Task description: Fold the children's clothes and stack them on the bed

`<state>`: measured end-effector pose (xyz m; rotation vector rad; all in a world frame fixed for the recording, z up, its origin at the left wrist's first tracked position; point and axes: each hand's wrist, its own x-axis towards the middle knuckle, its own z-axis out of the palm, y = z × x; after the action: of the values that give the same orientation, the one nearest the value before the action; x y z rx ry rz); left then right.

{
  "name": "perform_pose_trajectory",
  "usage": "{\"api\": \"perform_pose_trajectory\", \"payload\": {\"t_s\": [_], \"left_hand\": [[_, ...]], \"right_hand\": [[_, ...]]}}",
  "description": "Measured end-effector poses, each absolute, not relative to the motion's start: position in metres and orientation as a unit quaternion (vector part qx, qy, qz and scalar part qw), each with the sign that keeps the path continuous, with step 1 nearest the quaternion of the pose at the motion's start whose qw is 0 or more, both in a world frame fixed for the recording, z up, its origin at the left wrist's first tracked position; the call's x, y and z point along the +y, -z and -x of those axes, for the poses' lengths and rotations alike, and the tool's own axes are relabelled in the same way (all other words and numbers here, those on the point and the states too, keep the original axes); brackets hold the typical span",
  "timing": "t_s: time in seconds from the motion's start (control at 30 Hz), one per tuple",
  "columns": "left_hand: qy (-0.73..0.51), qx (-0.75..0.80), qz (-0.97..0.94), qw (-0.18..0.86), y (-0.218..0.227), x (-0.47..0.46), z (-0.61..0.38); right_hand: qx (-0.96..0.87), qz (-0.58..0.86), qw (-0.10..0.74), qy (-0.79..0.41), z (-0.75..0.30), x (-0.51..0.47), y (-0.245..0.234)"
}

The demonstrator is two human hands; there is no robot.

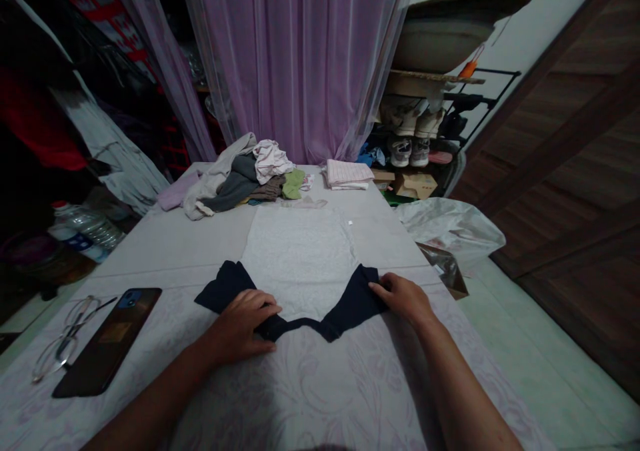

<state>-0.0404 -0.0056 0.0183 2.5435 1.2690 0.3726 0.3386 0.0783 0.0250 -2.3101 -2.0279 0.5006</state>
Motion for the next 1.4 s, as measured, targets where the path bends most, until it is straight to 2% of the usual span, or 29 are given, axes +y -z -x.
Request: {"api": "perform_pose_trajectory", "payload": {"t_s": [0.23,0.37,0.47,0.6,0.7,0.93,1.13,1.4], "left_hand": [[-0.112,0.393,-0.911,0.062,-0.013,-0.010,0.034],[-0.155,0.396,-0.899,0.106,-0.016,-0.015,0.033],[-0.137,0.418,-0.888,0.133,-0.023,-0.020,0.032],[-0.136,0.434,-0.878,0.147,-0.030,-0.015,0.025],[-0.141,0.479,-0.859,0.110,-0.028,0.006,0.008],[-0.040,0.638,-0.768,0.040,0.003,0.046,-0.029],[-0.076,0.634,-0.770,-0.012,0.024,0.035,-0.016],[-0.070,0.609,-0.790,0.030,0.019,0.034,-0.009]], "right_hand": [[-0.624,0.758,0.102,-0.158,-0.340,0.080,-0.015],[-0.614,0.775,0.089,-0.123,-0.342,0.072,-0.017],[-0.627,0.770,0.070,-0.093,-0.340,0.065,-0.018],[-0.689,0.713,0.132,-0.001,-0.319,0.062,-0.021],[-0.753,0.635,0.173,0.007,-0.279,0.066,-0.025],[-0.830,0.545,0.083,-0.080,-0.192,0.071,-0.008],[-0.835,0.542,0.069,-0.065,-0.217,0.062,0.009],[-0.798,0.596,0.064,-0.054,-0.224,0.058,-0.001]]}}
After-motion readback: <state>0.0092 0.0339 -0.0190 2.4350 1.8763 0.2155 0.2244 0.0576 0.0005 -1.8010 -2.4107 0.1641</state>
